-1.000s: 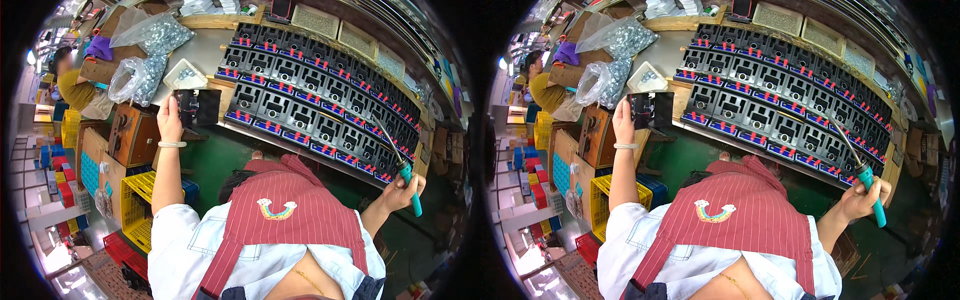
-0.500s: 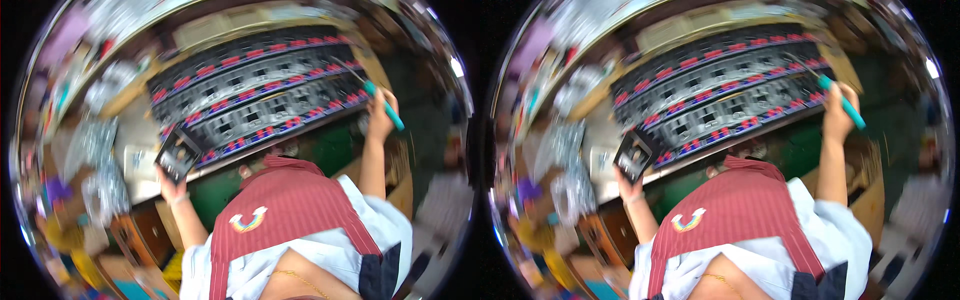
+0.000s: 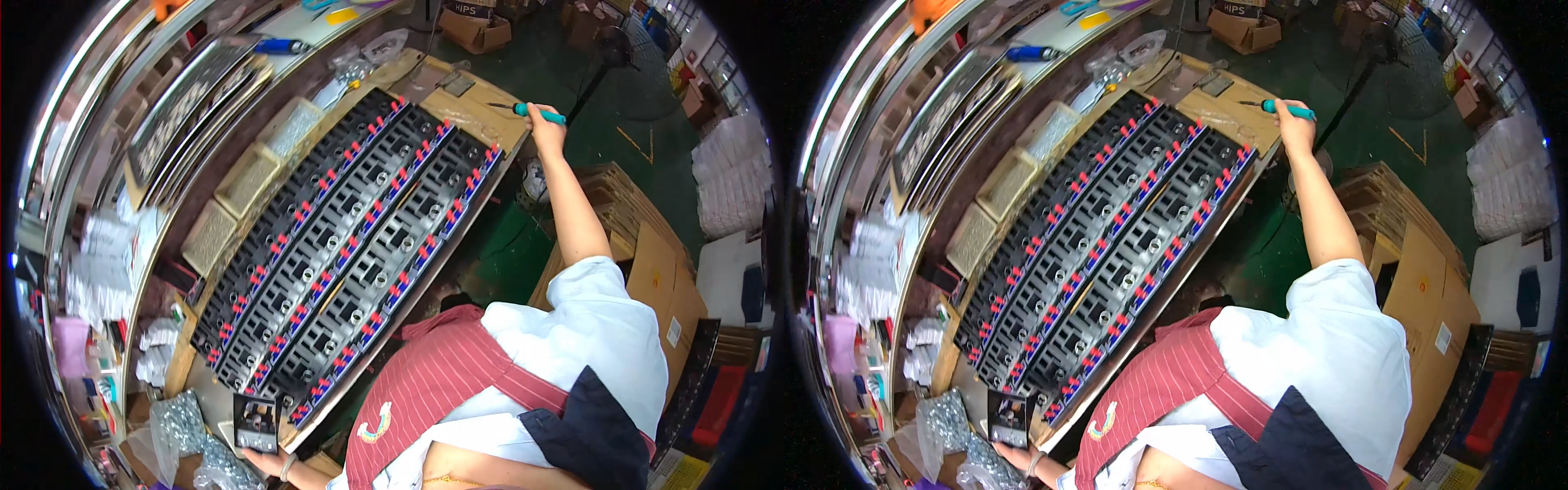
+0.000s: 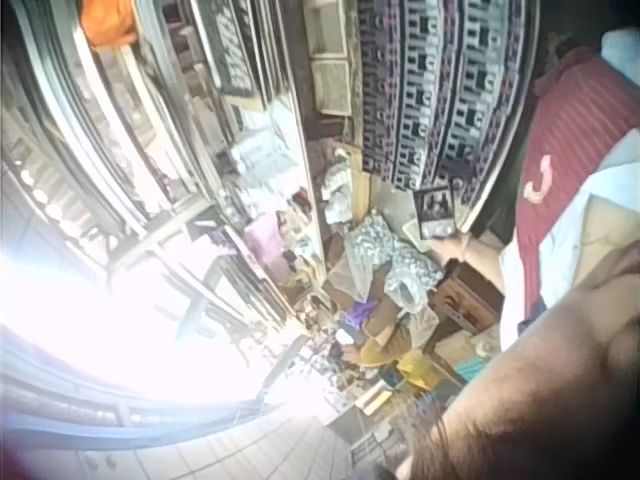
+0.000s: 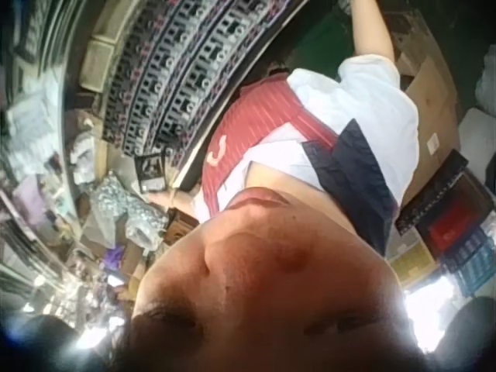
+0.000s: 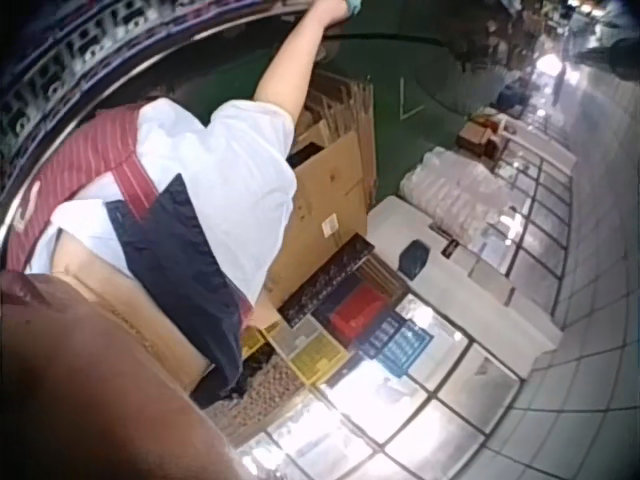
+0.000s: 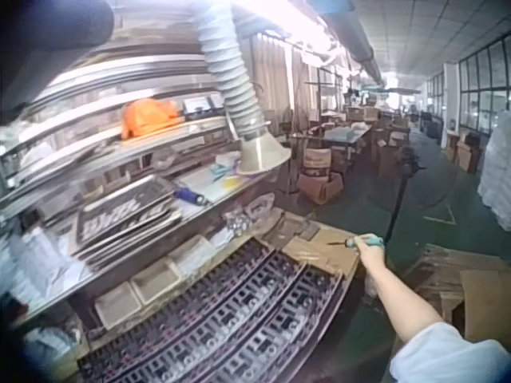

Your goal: Assembling, screwing together, and labeling electrical component modules at a warehouse workbench.

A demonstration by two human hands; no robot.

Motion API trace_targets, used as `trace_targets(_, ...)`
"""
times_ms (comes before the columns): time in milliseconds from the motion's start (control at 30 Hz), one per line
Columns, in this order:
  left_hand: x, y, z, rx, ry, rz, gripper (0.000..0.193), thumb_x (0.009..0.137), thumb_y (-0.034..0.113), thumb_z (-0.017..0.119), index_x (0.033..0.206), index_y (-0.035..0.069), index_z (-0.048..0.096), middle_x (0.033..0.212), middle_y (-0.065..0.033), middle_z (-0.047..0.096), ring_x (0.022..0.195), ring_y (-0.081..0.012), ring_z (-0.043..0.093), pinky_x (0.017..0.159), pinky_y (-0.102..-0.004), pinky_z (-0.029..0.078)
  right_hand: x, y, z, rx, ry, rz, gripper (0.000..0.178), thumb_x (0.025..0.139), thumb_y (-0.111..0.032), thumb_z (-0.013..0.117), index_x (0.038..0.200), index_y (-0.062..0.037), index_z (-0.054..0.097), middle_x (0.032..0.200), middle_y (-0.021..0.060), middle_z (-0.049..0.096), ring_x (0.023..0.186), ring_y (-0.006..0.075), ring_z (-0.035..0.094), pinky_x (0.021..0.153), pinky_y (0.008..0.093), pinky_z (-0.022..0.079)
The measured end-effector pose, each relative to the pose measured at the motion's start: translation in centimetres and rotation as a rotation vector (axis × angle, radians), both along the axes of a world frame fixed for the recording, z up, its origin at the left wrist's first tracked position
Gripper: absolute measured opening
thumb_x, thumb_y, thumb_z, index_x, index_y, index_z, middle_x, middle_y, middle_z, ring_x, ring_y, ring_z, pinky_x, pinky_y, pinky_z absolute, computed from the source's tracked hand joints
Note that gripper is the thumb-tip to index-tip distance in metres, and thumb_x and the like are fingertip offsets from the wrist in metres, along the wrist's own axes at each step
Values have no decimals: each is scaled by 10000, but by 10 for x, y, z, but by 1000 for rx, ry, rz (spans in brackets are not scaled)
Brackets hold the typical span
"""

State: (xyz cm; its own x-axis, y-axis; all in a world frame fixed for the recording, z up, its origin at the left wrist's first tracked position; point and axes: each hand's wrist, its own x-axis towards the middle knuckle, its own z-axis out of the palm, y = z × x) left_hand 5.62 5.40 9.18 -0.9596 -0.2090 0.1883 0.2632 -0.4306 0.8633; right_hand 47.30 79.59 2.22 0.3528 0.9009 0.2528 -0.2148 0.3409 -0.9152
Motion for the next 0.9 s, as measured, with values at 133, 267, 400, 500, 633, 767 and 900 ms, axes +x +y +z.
trace_targets(133,10,-33,-23,105,-145,86,607,810,546,615,1303,211,500,1287,-16,536,1131,-230,518,909,-480,399,-22,99,-3,-64,-33,-2,217,814,-239,692,849,-29,647,675,54,658,570,110,609,552,265,484)
trace_targets(267,50,-17,-16,100,-300,185,594,811,568,600,1271,200,528,1239,-9,573,1044,-243,559,852,-460,426,-37,164,-7,-122,-45,41,230,825,-234,691,884,-15,648,702,58,662,565,101,605,531,245,491)
trace_targets(400,100,-49,-18,142,-290,273,603,837,568,568,1286,168,524,1264,-11,564,1129,-246,522,879,-493,407,-68,208,-7,-122,-39,93,222,820,-231,695,870,-21,645,684,54,658,549,107,606,508,252,491)
trace_targets(500,149,-38,-3,36,-327,429,722,814,615,563,1363,161,442,1349,-19,489,1207,-258,452,923,-538,361,-82,226,-15,-103,-45,124,220,811,-245,705,795,-31,654,661,43,651,535,89,588,486,231,455)
trace_targets(633,216,-93,-19,97,-150,346,619,875,549,519,1320,120,486,1311,-59,528,1163,-269,517,973,-451,406,-134,229,-37,-272,86,337,275,803,-307,712,700,-59,654,678,60,665,505,107,580,459,241,435)
trace_targets(767,233,-21,-27,74,-74,420,318,963,307,458,1095,49,589,1042,-79,645,909,-195,627,853,-350,499,-62,347,-90,-553,365,874,311,897,-227,569,1156,-54,567,1128,131,617,985,236,584,785,305,480)
trace_targets(900,227,-15,-40,-191,82,662,306,957,257,512,1094,-4,595,963,-52,639,803,-142,606,728,-292,507,-42,345,-84,-854,474,1066,434,848,-349,617,1133,-26,564,1070,90,653,941,229,626,789,314,503)
